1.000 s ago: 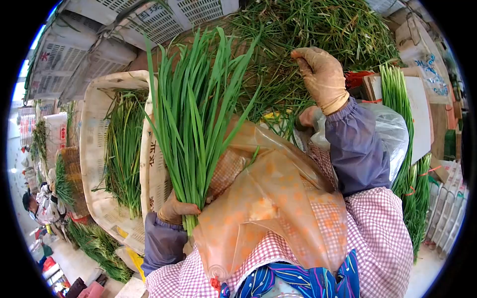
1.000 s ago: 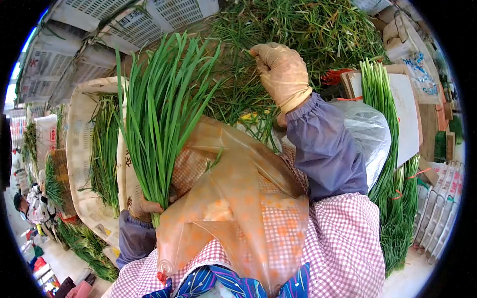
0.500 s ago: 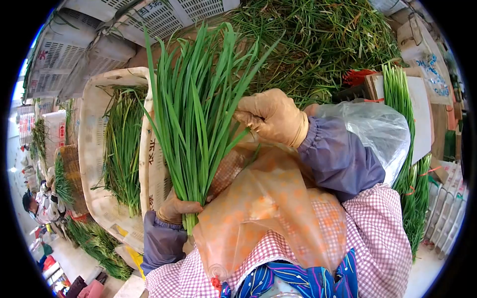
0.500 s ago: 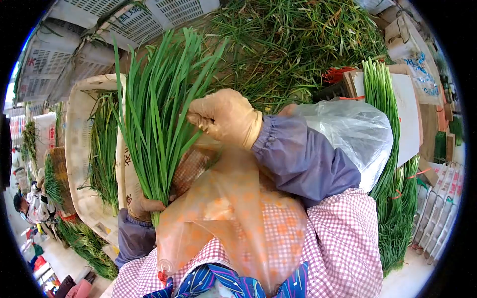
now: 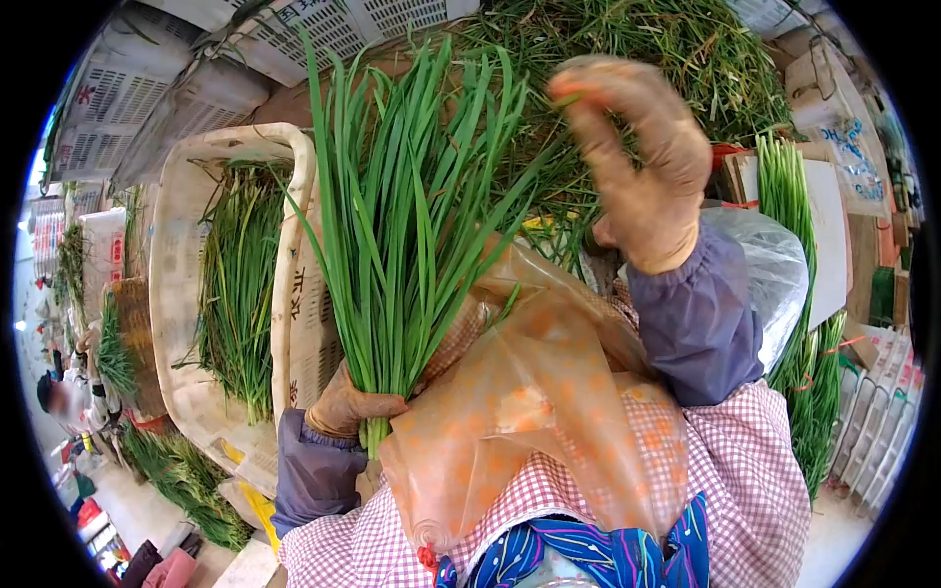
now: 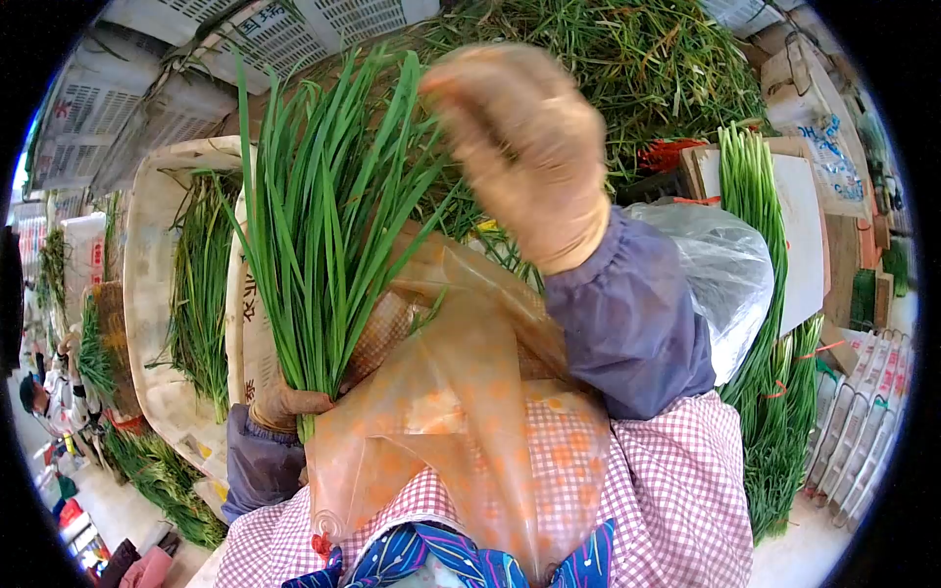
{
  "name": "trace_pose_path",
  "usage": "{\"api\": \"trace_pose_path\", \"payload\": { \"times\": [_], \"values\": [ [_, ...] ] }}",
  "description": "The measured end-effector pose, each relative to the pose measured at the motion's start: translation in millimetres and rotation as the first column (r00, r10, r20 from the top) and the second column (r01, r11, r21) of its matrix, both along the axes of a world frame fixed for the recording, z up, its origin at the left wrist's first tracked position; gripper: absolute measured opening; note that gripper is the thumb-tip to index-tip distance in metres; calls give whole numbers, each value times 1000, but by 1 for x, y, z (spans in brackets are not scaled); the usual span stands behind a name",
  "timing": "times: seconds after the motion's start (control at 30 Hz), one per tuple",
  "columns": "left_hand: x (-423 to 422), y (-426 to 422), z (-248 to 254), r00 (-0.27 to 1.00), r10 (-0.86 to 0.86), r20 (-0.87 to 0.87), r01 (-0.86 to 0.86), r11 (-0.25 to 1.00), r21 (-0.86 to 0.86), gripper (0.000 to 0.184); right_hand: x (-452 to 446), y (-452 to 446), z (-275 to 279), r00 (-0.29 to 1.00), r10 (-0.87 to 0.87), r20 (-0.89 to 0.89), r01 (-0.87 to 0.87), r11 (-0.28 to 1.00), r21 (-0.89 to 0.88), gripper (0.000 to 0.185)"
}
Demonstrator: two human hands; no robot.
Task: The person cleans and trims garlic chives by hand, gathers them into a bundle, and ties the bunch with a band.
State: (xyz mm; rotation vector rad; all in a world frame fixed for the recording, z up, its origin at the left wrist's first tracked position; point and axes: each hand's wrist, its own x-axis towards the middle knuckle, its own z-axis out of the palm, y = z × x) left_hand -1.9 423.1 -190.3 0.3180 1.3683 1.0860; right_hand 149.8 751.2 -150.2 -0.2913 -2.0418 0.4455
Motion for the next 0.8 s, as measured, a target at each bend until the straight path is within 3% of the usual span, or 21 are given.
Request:
{"api": "trace_pose_path", "payload": {
  "times": [0.03, 0.1, 0.17, 0.27, 0.3, 0.37, 0.4, 0.53, 0.67, 0.7, 0.77, 0.8],
  "values": [
    [-1, 2, 0, 999, -31, -39, 33, 998, 50, 73, -4, -9, 5, 971, 239, -2, -238, 968, -74, 18],
    [-1, 2, 0, 994, -65, -84, 73, 993, 96, 75, -17, -21, -6, 917, 374, 138, -325, 902, -286, 16],
    [0, 1, 0, 1000, -20, 13, 20, 1000, 5, 77, -29, -21, -16, 900, 375, 222, -304, 905, -297, 15],
    [2, 0, 1, 1000, -8, -22, 8, 1000, 21, 78, -39, -27, -20, 790, 306, 531, -303, 948, -96, 35],
    [2, 0, 2, 1000, -7, -21, 7, 1000, 19, 78, -43, -29, -22, 789, 308, 531, -304, 948, -98, 35],
    [1, 2, 5, 1000, -8, -12, 8, 999, -53, 81, -49, -30, -28, 577, 390, 717, -328, 915, -234, 27],
    [-1, 1, 3, 1000, -10, -10, 10, 998, -54, 81, -49, -31, -32, 585, 468, 662, -340, 883, -323, 19],
    [-5, -9, -8, 999, -50, 19, 51, 998, -42, 85, -35, -29, -34, 574, 550, 607, -306, 831, -464, 18],
    [-4, -13, -15, 993, -2, 119, -4, 999, 49, 89, -8, -20, -33, 555, 780, 289, -278, 501, -819, 22],
    [-4, -11, -14, 993, -5, 120, -1, 999, 49, 89, -2, -19, -33, 557, 779, 289, -276, 502, -820, 22],
    [-2, -8, -10, 971, 11, 238, -25, 998, 54, 93, 8, -19, -35, 544, 830, 123, -309, 334, -891, 21],
    [-2, -7, -9, 971, 9, 237, -22, 998, 53, 93, 12, -19, -34, 539, 836, 105, -310, 312, -898, 20]
  ]
}}
